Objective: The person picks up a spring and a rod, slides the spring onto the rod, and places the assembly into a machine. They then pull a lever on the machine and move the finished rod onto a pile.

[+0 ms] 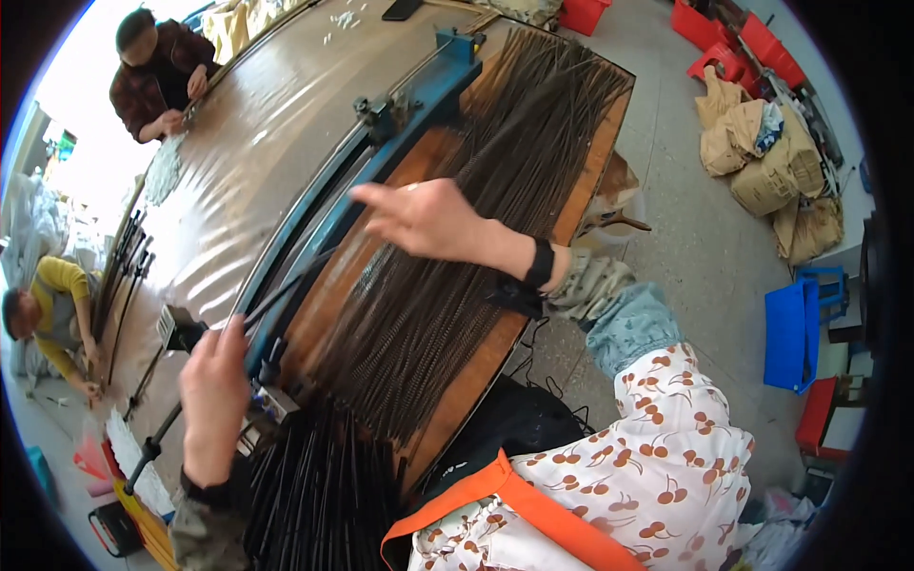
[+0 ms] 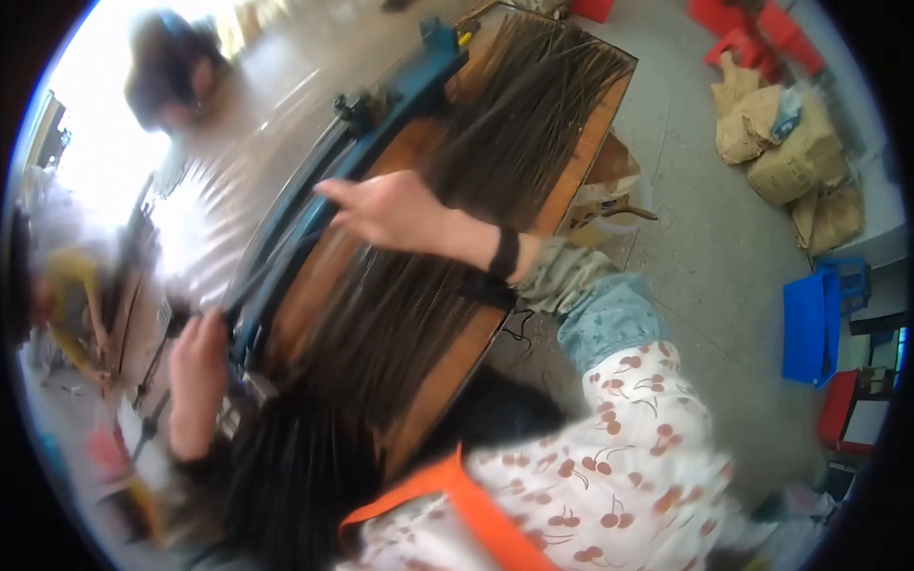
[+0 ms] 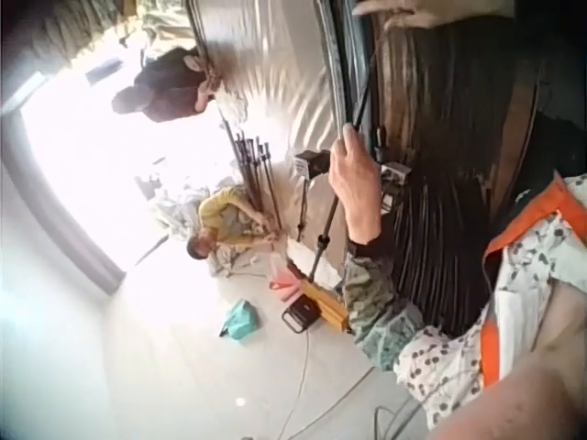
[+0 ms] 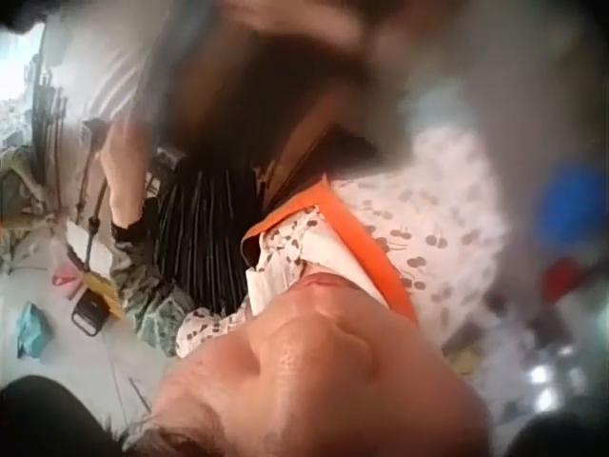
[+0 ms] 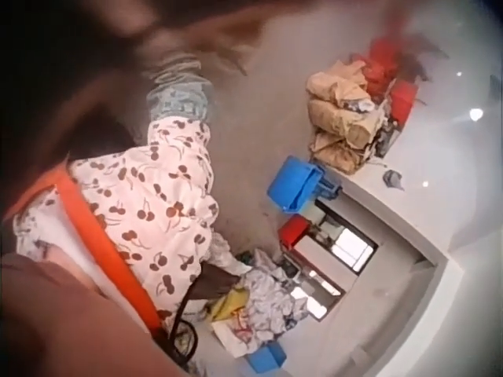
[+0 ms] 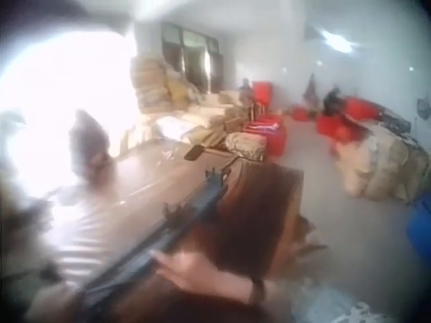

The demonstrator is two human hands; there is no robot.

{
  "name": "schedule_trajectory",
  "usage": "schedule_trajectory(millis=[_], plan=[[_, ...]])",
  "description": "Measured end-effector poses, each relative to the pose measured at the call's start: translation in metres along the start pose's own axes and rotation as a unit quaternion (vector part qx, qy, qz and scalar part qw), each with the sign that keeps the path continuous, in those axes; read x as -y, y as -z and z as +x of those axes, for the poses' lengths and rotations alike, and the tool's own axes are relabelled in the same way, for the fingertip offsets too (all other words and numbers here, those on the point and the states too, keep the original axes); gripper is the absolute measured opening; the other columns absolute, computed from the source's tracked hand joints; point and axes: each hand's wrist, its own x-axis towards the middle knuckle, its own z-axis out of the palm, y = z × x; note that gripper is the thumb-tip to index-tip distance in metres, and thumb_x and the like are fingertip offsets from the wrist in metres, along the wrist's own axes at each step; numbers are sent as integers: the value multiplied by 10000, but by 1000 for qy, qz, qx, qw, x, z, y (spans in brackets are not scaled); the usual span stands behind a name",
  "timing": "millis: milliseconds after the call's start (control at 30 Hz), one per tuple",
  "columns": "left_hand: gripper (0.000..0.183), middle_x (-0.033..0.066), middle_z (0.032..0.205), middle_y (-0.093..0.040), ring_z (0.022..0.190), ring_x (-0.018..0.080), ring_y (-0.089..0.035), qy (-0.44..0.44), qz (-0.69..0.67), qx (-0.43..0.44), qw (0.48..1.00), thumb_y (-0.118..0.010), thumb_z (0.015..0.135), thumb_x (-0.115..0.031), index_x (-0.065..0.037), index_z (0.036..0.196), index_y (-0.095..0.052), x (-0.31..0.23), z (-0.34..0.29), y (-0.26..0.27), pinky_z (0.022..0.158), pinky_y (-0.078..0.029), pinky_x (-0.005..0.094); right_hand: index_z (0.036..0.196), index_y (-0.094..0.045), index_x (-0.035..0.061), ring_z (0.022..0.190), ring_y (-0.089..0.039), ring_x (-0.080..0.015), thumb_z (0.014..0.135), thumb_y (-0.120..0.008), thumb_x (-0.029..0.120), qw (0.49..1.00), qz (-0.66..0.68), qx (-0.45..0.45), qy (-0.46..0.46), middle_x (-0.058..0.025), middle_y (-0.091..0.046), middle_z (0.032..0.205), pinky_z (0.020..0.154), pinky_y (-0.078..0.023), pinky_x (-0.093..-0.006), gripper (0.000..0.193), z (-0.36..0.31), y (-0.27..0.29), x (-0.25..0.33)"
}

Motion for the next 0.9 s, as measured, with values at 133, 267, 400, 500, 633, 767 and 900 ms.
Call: schedule_trajectory(millis=[133,267,400,500,633,767,900], plan=[[437,180,907,-552,863,366,-600,-64,12,-27,997,-561,848,54,19,1282,-526,-17,33,-13,724,-501,447,1368,-578,148,754,-672,-302,840,-755,366,998,-9,23,57,-130,-710,905,693,-555,-388,597,8,14,-66],[477,168,875,-556,779,367,-604,-31,-1,5,1000,-566,869,37,-45,1337,-524,-5,35,-21,670,-503,456,1270,-651,161,800,-672,-266,827,-759,311,998,-36,25,-45,-95,-716,972,705,-554,-374,479,13,25,-84],[424,138,817,-561,739,339,-612,-47,-19,31,998,-594,921,-38,-107,1337,-561,-19,53,-12,639,-504,441,1237,-657,130,728,-679,-252,850,-739,230,992,-113,-51,39,-87,-720,898,656,-565,-382,408,-6,29,-124],[414,130,782,-544,715,333,-609,-6,-23,2,1000,-611,902,-36,-109,1310,-605,-15,49,-22,633,-502,436,1286,-611,75,820,-698,-269,853,-740,273,993,-99,-23,-67,-94,-718,915,689,-575,-383,494,2,21,-74],[436,127,783,-541,731,324,-599,-54,-21,19,998,-625,880,-26,-135,1302,-618,-18,44,-12,646,-483,442,1393,-553,70,957,-646,-250,835,-745,357,988,85,-24,130,-95,-697,971,806,-518,-378,657,6,1,-3],[408,109,770,-528,729,301,-572,-10,60,-21,998,-637,867,-18,-137,1258,-656,5,22,12,651,-462,425,1134,-741,121,830,-598,-185,858,-749,200,990,135,13,31,-16,-691,844,788,-459,-340,286,-10,-4,-9],[431,99,759,-508,740,280,-556,-61,39,7,997,-643,835,2,-142,1241,-671,-14,12,20,662,-453,413,1068,-759,114,850,-618,-182,908,-704,215,972,210,-48,93,-11,-690,814,781,-474,-353,197,14,-25,49]])
